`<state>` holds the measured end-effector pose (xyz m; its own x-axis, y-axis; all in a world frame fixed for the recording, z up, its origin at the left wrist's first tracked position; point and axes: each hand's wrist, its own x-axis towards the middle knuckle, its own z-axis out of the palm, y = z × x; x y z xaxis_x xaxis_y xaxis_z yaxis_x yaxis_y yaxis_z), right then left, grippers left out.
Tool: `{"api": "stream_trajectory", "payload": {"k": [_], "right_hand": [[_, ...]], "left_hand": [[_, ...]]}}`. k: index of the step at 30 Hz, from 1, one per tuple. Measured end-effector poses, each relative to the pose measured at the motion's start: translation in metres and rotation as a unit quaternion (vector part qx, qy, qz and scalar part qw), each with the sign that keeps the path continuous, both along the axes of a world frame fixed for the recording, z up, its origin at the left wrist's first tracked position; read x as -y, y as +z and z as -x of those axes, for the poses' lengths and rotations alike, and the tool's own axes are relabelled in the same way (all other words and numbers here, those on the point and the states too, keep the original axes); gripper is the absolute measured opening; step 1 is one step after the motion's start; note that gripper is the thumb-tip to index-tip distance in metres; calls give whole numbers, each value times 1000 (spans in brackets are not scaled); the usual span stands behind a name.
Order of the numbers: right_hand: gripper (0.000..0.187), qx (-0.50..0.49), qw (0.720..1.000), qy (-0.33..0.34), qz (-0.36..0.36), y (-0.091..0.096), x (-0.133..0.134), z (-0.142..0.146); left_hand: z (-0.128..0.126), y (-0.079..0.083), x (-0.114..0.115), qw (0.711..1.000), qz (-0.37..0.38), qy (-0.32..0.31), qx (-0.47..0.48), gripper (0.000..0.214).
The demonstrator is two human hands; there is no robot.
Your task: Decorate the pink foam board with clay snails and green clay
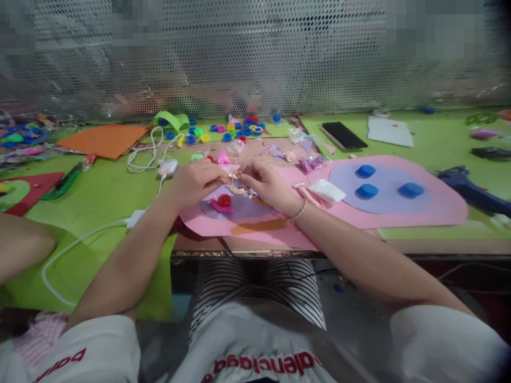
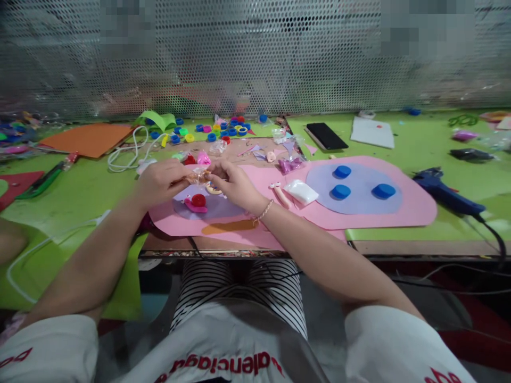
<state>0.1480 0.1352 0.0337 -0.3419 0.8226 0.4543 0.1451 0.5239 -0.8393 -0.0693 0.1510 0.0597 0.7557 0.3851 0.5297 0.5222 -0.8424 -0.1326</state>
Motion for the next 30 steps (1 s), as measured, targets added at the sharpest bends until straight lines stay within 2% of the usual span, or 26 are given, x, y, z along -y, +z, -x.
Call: {"api": "stream_trajectory", "payload": {"k": [3, 6, 11, 18, 21, 25, 30], "right_hand": [[15, 23, 999, -9, -21, 0, 1, 0], [10, 56, 998, -24, -31, -1, 3, 2], [6, 39, 999, -6, -31, -1, 2, 5], [6, 10, 990, -50, -132, 0, 7, 6], [6, 21, 987, -45, -155, 2, 11, 7], [7, 39, 985, 2, -166, 4, 11, 5], [11, -5, 994, 21, -104, 3, 9, 4]], "left_hand": [[0, 0, 1, 1000, 21, -2, -13, 19], [-3, 1, 2, 999, 52, 5, -14, 22], [-9, 2, 7, 992, 118, 32, -7, 28], [-26, 3, 25, 969, 241, 17, 58, 59], [-31, 3, 25, 953, 286, 12, 102, 56], [-32, 6, 24, 924, 364, 21, 115, 43], [-29, 11, 25, 861, 474, 14, 183, 46]]}}
